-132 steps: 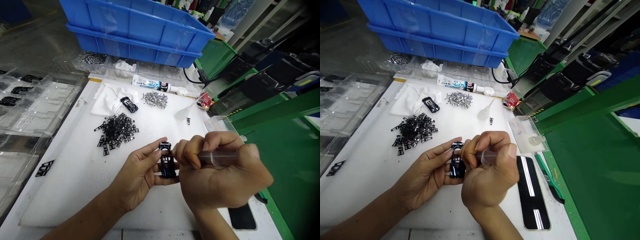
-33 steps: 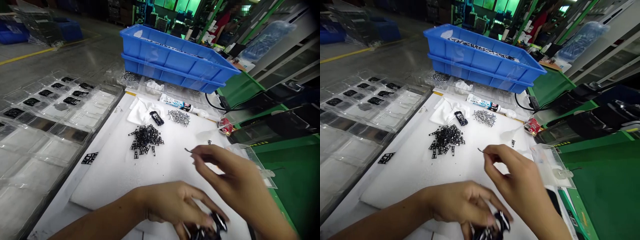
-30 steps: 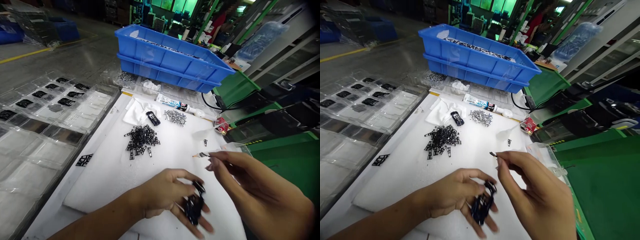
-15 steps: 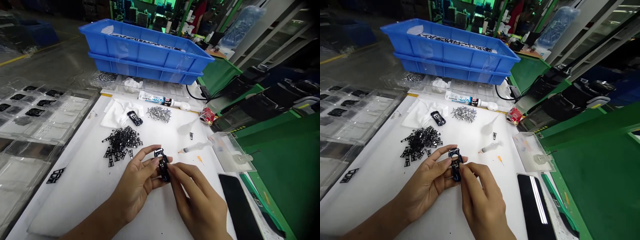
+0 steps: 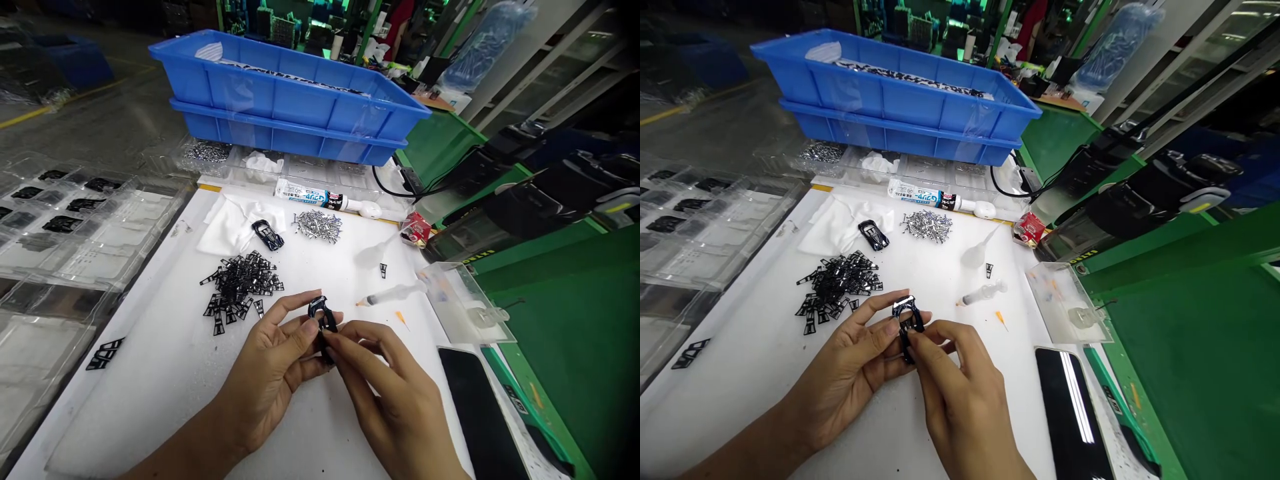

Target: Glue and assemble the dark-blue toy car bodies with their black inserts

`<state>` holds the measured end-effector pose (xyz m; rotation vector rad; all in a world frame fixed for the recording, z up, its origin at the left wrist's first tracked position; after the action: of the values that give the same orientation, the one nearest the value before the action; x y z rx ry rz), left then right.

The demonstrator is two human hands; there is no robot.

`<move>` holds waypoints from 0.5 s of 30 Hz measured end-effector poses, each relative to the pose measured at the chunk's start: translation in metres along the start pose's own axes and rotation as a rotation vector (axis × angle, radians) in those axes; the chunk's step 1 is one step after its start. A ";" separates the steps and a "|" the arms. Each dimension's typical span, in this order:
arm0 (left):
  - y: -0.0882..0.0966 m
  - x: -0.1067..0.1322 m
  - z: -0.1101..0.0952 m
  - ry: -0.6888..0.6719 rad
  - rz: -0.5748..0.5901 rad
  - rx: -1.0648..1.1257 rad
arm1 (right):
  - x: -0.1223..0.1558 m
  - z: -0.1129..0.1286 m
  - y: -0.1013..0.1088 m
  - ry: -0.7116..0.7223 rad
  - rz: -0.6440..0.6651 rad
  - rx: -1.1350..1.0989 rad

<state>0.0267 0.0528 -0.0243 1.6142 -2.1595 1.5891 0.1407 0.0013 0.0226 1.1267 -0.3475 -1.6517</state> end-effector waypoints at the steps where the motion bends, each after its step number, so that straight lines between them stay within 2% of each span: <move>1: 0.001 0.000 -0.001 -0.010 -0.006 0.007 | 0.000 0.001 -0.001 -0.010 0.005 0.008; 6: 0.001 -0.002 -0.005 -0.058 -0.019 0.029 | -0.002 0.003 0.000 -0.077 -0.075 -0.038; 9: -0.002 0.000 -0.008 -0.106 -0.005 0.004 | -0.003 -0.010 0.002 -0.326 -0.136 -0.197; 12: -0.009 0.006 -0.007 -0.101 0.086 -0.112 | -0.002 -0.020 -0.005 -0.577 -0.085 -0.506; 14: -0.013 0.011 -0.007 -0.130 0.136 -0.241 | -0.001 -0.021 -0.007 -0.640 -0.063 -0.598; 15: -0.013 0.013 -0.008 -0.177 0.133 -0.334 | -0.001 -0.023 -0.005 -0.649 -0.071 -0.567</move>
<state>0.0257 0.0502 -0.0049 1.5845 -2.5022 1.0639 0.1561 0.0105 0.0078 0.1681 -0.2182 -1.9830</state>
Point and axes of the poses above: each hand's wrist, its own x-axis away from the middle knuckle, its own y-axis out of the back of the hand, z = x × y, the point moved 6 cm from there along -x, towards the middle knuckle, and after that the axes turned 7 degrees about -z, right-handed, at the moved point
